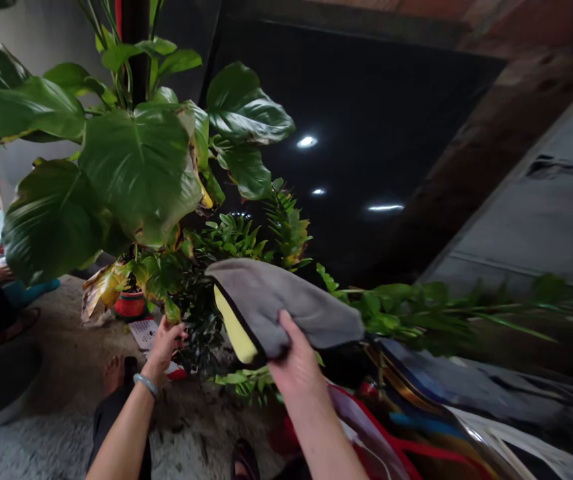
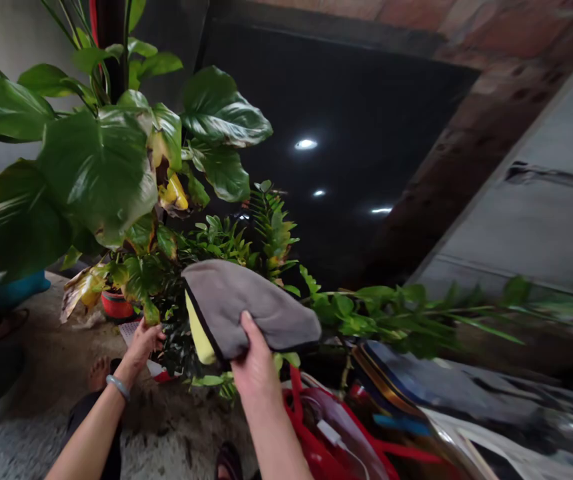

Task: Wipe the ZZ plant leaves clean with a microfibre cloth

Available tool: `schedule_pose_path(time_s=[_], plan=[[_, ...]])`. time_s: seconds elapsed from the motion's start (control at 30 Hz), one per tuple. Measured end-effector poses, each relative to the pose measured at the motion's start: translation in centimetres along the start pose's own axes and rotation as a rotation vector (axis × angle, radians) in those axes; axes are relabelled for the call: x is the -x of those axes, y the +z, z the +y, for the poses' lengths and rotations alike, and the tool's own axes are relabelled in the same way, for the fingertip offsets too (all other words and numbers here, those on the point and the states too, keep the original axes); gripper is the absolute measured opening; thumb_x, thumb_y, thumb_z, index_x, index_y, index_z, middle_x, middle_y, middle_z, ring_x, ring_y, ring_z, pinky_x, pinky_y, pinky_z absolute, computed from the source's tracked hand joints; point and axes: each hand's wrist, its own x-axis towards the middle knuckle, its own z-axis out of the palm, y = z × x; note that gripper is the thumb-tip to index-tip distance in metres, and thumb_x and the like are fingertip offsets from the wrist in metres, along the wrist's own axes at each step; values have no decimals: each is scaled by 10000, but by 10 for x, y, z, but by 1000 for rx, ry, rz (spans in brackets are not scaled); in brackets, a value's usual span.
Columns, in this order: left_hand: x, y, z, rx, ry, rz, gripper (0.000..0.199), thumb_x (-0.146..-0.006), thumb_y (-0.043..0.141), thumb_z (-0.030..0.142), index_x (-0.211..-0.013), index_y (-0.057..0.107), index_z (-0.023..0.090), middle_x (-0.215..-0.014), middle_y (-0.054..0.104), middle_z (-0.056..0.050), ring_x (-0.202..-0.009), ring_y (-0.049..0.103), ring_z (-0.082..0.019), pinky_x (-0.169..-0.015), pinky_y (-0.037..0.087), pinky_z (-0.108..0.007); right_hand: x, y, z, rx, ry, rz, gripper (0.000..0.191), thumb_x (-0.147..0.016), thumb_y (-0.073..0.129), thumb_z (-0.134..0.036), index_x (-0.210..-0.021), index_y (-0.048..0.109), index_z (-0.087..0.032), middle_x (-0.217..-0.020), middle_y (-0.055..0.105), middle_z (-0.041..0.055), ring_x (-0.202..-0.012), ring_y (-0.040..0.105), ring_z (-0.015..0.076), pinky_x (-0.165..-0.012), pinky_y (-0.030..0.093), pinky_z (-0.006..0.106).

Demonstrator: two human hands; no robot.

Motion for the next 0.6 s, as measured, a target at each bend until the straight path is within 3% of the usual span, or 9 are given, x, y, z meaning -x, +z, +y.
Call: schedule_pose_path(time_s=[0.07,0.17,0.27,0.33,0.43,0.5,0.53,0.6], plan=[[-7,4,-1,35,24,14,569,-587,889,397,-1033,597,200,-769,632,37,-595,609,-111,-493,440,-206,3,-1,28,23,174,6,476,-628,874,-286,-1078,739,-212,-902,821,34,-1038,749,264,-955,602,424],[-23,7,-9,90,23,104,556,-552,901,435,-961,615,190,-656,610,52,-524,566,-105,-486,420,-216,31,-34,76,123,597,80,370,-607,883,-299,-929,761,-165,-816,816,90,-1032,755,326,-895,620,466],[-35,6,-18,60,-47,158,526,-489,921,461,-789,586,189,-527,549,67,-438,492,-98,-447,381,-230,58,-63,81,102,706,75,466,-562,911,-310,-978,767,-157,-912,822,110,-1032,755,336,-900,619,475],[-36,5,-22,45,-60,180,532,-469,929,460,-748,564,193,-501,526,76,-429,472,-92,-441,366,-227,57,-61,54,60,597,101,519,-562,918,-324,-1033,764,-169,-964,821,105,-1019,757,321,-917,616,464],[-29,5,-25,62,-31,211,535,-467,928,463,-748,568,186,-521,536,74,-454,474,-86,-453,365,-218,30,-30,1,3,103,147,526,-600,892,-315,-1099,744,-244,-1038,816,33,-1023,751,255,-955,604,411],[-22,6,-28,55,-43,197,524,-470,924,471,-727,570,183,-514,534,66,-463,472,-90,-459,365,-220,11,-6,-14,-23,-154,107,554,-623,874,-313,-1154,718,-288,-1110,801,-25,-1092,724,195,-1007,571,348],[-19,6,-29,47,-49,189,512,-478,919,476,-709,566,185,-506,528,65,-464,469,-91,-463,364,-221,5,2,-11,-27,-184,92,551,-617,872,-311,-1146,718,-295,-1108,800,-42,-1104,717,178,-1016,562,328],[-14,6,-33,13,-54,179,480,-511,893,497,-665,554,193,-501,518,60,-470,463,-94,-476,365,-225,7,7,14,3,-31,81,509,-566,888,-306,-1052,742,-274,-1019,817,-41,-1071,733,190,-991,578,334]])
